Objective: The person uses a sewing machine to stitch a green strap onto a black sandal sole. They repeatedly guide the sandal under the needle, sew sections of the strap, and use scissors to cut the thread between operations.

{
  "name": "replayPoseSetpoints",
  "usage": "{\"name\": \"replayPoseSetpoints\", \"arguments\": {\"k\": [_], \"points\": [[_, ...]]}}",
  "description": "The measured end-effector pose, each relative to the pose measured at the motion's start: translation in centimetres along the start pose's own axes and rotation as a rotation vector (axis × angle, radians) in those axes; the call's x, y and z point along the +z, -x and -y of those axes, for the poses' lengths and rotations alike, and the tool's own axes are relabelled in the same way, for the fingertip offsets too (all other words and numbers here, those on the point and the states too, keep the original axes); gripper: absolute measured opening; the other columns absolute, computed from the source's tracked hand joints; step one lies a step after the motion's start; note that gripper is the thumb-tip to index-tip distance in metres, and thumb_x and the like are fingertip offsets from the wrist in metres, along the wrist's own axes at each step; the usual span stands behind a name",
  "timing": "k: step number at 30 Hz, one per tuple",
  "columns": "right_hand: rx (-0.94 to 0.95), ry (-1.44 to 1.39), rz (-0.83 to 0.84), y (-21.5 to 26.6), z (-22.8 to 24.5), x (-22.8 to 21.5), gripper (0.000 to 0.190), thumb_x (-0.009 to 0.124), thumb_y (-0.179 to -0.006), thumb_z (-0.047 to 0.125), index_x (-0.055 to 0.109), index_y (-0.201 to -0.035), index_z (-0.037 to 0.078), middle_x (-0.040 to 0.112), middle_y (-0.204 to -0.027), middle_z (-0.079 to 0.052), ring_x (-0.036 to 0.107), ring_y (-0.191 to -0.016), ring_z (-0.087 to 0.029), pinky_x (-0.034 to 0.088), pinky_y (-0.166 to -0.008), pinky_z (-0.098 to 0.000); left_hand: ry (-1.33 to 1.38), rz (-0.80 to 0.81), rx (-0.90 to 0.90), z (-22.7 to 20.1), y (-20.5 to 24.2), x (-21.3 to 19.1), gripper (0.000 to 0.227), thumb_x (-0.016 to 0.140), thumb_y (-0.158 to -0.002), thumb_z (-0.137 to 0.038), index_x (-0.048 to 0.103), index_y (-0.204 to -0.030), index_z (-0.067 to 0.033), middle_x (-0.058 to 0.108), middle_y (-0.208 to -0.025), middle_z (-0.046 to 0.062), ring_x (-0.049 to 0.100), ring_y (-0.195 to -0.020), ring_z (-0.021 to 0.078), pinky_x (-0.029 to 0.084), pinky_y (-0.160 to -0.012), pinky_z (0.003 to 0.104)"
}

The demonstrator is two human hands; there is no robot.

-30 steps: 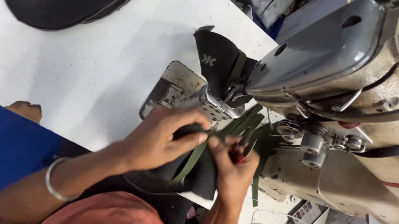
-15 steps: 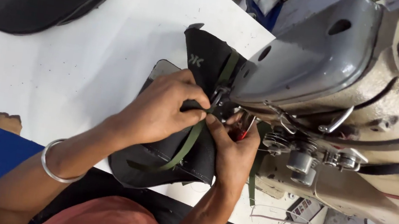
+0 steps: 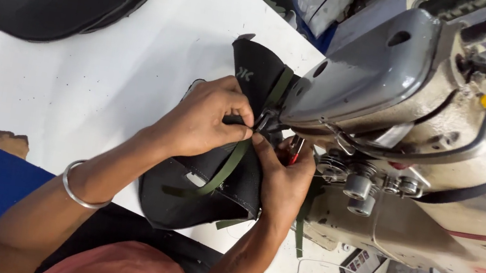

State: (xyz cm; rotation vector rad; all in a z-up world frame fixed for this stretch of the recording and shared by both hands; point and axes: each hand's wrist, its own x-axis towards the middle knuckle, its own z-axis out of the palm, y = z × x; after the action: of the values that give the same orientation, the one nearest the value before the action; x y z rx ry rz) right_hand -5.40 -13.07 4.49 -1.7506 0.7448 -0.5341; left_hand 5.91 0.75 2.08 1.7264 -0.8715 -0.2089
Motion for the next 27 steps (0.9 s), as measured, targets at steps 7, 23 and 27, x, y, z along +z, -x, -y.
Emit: {"name": "replayPoseSetpoints", "arguments": {"k": [7, 23, 27], "points": [[-0.230, 0.104, -0.281, 1.0, -1.3, -2.9, 0.028, 0.083, -0.083, 0.017, 0.065, -0.098, 0.003, 0.065, -0.087, -0.003, 0.055, -0.071, -0.009, 0.045, -0.065, -0.0249, 0.002, -0.014, 0.015, 0.3, 0.2, -0.1, 0.017, 0.084, -0.079, -0.018, 0.074, -0.088, -0.0073, 0.064, -0.098, 0.007, 0.067, -0.084, 0.0234, 0.053, -0.072, 0.039], [-0.774, 1.004, -0.888, 1.5, -10.4, -21.0, 0.060, 0.057, -0.114, 0.043, 0.057, -0.135, -0.013, 0.055, -0.134, -0.028, 0.064, -0.124, -0.042, 0.058, -0.099, -0.0506, 0.024, -0.015, -0.022, -0.6, 0.5, 0.2, 0.017, 0.080, -0.084, -0.014, 0.070, -0.095, -0.0040, 0.060, -0.105, 0.008, 0.066, -0.088, 0.0227, 0.054, -0.076, 0.038], [-0.857, 0.803, -1.010, 1.3, -12.9, -20.2, 0.039, 0.067, -0.115, 0.027, 0.062, -0.137, -0.004, 0.060, -0.135, -0.023, 0.070, -0.124, -0.037, 0.062, -0.101, -0.0489, -0.018, -0.009, -0.036, -0.6, 0.7, 0.8, 0.018, 0.079, -0.085, -0.015, 0.070, -0.095, -0.0041, 0.058, -0.106, 0.008, 0.065, -0.087, 0.0242, 0.052, -0.076, 0.040]]}}
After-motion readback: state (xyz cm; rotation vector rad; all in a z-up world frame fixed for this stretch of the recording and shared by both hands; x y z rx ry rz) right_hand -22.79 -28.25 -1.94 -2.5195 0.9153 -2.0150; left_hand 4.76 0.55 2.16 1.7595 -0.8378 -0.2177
